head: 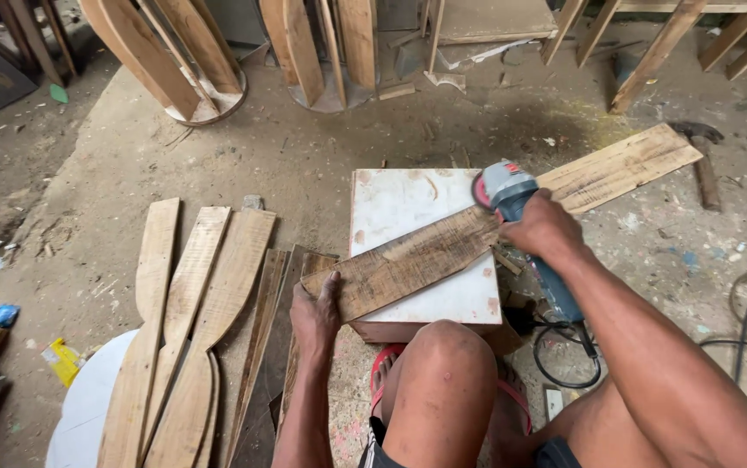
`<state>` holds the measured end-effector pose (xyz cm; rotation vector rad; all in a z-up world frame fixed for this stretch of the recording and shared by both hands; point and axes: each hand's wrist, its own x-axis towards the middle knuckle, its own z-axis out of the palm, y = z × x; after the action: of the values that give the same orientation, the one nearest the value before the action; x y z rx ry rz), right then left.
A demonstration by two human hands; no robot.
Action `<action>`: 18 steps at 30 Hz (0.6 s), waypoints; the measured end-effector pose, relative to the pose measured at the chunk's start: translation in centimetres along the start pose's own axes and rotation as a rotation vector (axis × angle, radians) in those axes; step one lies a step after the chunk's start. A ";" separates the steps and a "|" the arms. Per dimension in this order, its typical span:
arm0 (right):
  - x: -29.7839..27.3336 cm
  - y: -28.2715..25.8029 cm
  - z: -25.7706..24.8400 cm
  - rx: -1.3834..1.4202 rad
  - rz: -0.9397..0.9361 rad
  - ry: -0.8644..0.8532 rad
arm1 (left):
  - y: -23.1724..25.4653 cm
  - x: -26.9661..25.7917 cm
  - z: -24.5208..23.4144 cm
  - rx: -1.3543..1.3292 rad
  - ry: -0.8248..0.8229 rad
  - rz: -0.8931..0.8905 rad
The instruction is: The person uses an angle grinder to sand the surface and edges of several wooden planks. They hold the planks with one hand and move the grinder along the wood, flipping pieces over to work on different sides.
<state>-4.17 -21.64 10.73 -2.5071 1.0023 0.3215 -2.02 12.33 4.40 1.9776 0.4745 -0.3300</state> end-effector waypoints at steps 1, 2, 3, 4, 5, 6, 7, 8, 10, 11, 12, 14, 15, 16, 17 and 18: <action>-1.1 -1.4 0.2 0.003 -0.006 -0.008 | -0.6 0.4 0.2 0.004 0.009 -0.003; -2.3 -2.8 0.3 -0.033 -0.051 -0.074 | -1.2 0.8 0.4 -0.008 0.018 0.006; -3.5 -3.9 0.3 -0.068 -0.087 -0.136 | -1.8 1.2 0.9 -0.020 0.017 0.019; -3.7 -4.4 1.6 -0.064 -0.084 -0.138 | -1.6 0.8 0.8 -0.015 0.016 0.019; -3.8 -5.1 2.7 -0.083 -0.134 -0.150 | -1.3 0.6 0.7 -0.016 0.019 0.022; -4.0 -5.7 3.8 -0.101 -0.185 -0.161 | -0.9 0.3 0.6 -0.016 0.023 0.026; -4.2 -6.5 5.0 -0.098 -0.187 -0.159 | -0.9 0.2 0.5 -0.015 0.025 0.029; -4.4 -7.2 6.1 -0.113 -0.245 -0.168 | -0.8 0.0 0.5 -0.019 0.032 0.029; -5.2 -7.8 8.1 -0.125 -0.290 -0.173 | -1.0 -0.1 0.7 -0.016 0.026 0.032; -5.4 -8.3 9.0 -0.147 -0.362 -0.146 | -1.1 0.4 0.8 -0.024 0.034 0.031; -5.6 -8.8 9.8 -0.169 -0.434 -0.118 | -1.1 0.9 0.8 -0.032 0.043 0.031; -6.6 -9.3 7.7 -0.148 -0.402 -0.145 | -1.0 1.1 1.2 -0.036 0.041 0.040; -7.5 -9.4 7.1 -0.135 -0.379 -0.196 | -1.5 0.7 1.0 -0.038 0.050 0.025; -6.0 -8.4 6.8 -0.135 -0.377 -0.201 | -1.0 0.8 0.9 -0.035 0.049 0.021; -4.7 -7.3 6.8 -0.142 -0.329 -0.181 | -0.8 0.6 0.7 -0.030 0.045 0.034; -3.4 -6.2 6.7 -0.149 -0.282 -0.161 | -0.6 0.4 0.5 -0.026 0.041 0.048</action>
<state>-2.71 -12.44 7.83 -2.6614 0.5716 0.5161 -1.94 12.16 3.58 1.9706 0.4545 -0.2521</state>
